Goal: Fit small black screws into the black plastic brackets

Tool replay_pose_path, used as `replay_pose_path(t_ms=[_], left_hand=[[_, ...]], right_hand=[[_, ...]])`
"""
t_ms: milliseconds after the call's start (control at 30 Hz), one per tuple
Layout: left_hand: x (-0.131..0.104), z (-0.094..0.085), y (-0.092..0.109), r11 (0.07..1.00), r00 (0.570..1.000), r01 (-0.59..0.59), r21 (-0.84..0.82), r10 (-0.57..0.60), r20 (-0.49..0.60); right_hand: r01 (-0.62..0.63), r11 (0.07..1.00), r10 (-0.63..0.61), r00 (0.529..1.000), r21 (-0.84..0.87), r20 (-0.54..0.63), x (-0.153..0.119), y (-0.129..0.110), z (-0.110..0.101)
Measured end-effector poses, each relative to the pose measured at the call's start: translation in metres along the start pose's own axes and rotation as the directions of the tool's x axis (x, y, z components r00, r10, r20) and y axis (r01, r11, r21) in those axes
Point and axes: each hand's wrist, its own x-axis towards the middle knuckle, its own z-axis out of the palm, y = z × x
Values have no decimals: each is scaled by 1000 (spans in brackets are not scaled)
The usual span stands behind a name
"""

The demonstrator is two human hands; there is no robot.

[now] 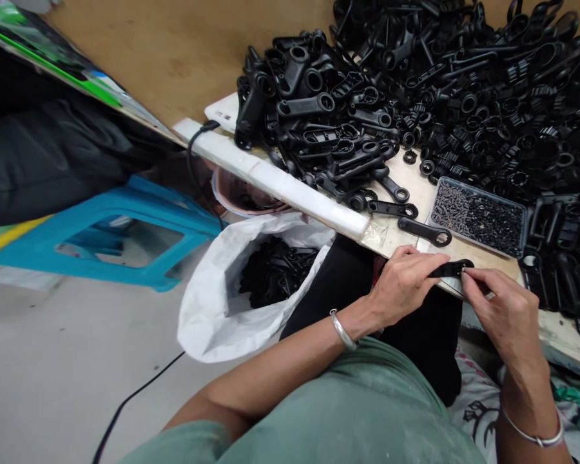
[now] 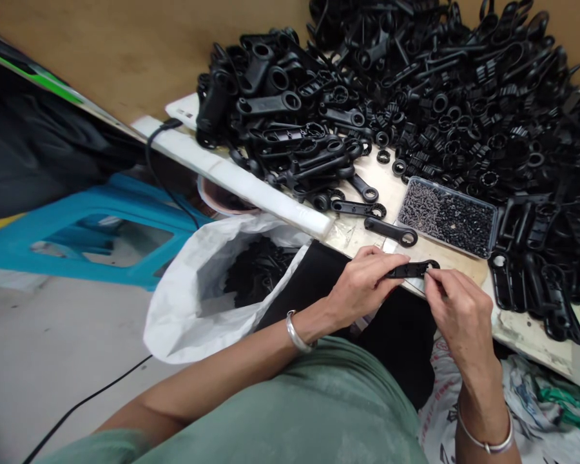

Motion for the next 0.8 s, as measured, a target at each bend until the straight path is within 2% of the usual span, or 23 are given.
replay_pose_path(t_ms=[300, 367, 467, 600, 700, 800], left_hand=[[0, 0, 1, 1000, 999, -28, -2, 28, -28], [0, 1, 1, 1000, 1000, -6, 7, 6, -17], [1, 1, 1, 999, 999, 33, 12, -33, 21], [1, 0, 2, 1000, 1000, 12, -11, -12, 11], [2, -1, 2, 1000, 1000, 9, -8, -9, 18], [1, -1, 2, 1000, 1000, -1, -14, 1, 18]], right_hand=[[92, 949, -49, 988, -302, 147, 5, -17, -5], [57, 960, -18, 989, -273, 144, 5, -19, -3], [-91, 990, 105, 986, -111, 130, 2, -14, -2], [-315, 948, 304, 936, 37, 178, 0, -5, -3], [-381, 921, 355, 906, 80, 233, 3, -2, -6], [-395, 913, 359, 895, 99, 264, 7, -3, -7]])
